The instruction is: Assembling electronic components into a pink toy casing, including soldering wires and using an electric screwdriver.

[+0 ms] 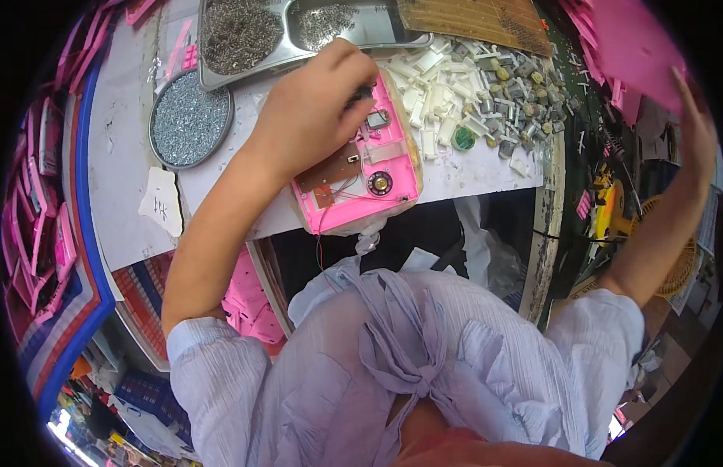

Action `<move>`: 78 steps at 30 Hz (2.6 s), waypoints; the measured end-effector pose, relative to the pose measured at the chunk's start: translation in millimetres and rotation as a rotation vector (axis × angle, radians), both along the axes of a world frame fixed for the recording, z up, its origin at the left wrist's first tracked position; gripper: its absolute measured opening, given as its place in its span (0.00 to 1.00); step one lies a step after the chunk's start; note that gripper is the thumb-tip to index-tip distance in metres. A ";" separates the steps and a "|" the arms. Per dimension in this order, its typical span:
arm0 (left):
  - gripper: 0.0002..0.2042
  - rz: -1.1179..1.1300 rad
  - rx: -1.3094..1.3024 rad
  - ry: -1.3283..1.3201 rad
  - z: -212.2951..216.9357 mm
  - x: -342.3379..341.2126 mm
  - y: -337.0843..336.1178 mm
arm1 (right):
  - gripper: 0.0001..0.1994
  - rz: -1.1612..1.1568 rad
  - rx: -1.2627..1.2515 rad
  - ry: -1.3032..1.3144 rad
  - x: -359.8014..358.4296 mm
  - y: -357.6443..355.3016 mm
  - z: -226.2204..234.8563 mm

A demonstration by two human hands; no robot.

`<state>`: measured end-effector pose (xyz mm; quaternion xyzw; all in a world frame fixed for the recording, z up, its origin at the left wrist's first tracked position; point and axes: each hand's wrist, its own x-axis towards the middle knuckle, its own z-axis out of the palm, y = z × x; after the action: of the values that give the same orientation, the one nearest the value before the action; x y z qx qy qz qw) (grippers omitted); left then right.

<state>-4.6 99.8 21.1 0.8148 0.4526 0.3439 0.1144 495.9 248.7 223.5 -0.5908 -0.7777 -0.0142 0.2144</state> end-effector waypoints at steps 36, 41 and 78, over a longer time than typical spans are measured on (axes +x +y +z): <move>0.31 0.527 -0.473 -0.436 -13.1 2.7 -132.3 | 0.22 0.625 -0.464 0.203 -253.9 -184.0 -203.5; 0.30 0.494 -0.579 -0.767 -20.8 3.3 -140.1 | 0.25 0.649 -0.628 0.284 -251.0 -181.7 -196.7; 0.11 0.870 -0.076 0.286 -39.8 -151.3 -79.6 | 0.10 1.070 0.081 -0.299 -541.7 -68.6 -221.2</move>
<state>-155.9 20.2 -18.7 0.5836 0.7760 0.2271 -0.0746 -45.8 180.1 2.3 -0.0962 -0.9900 -0.0168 0.1014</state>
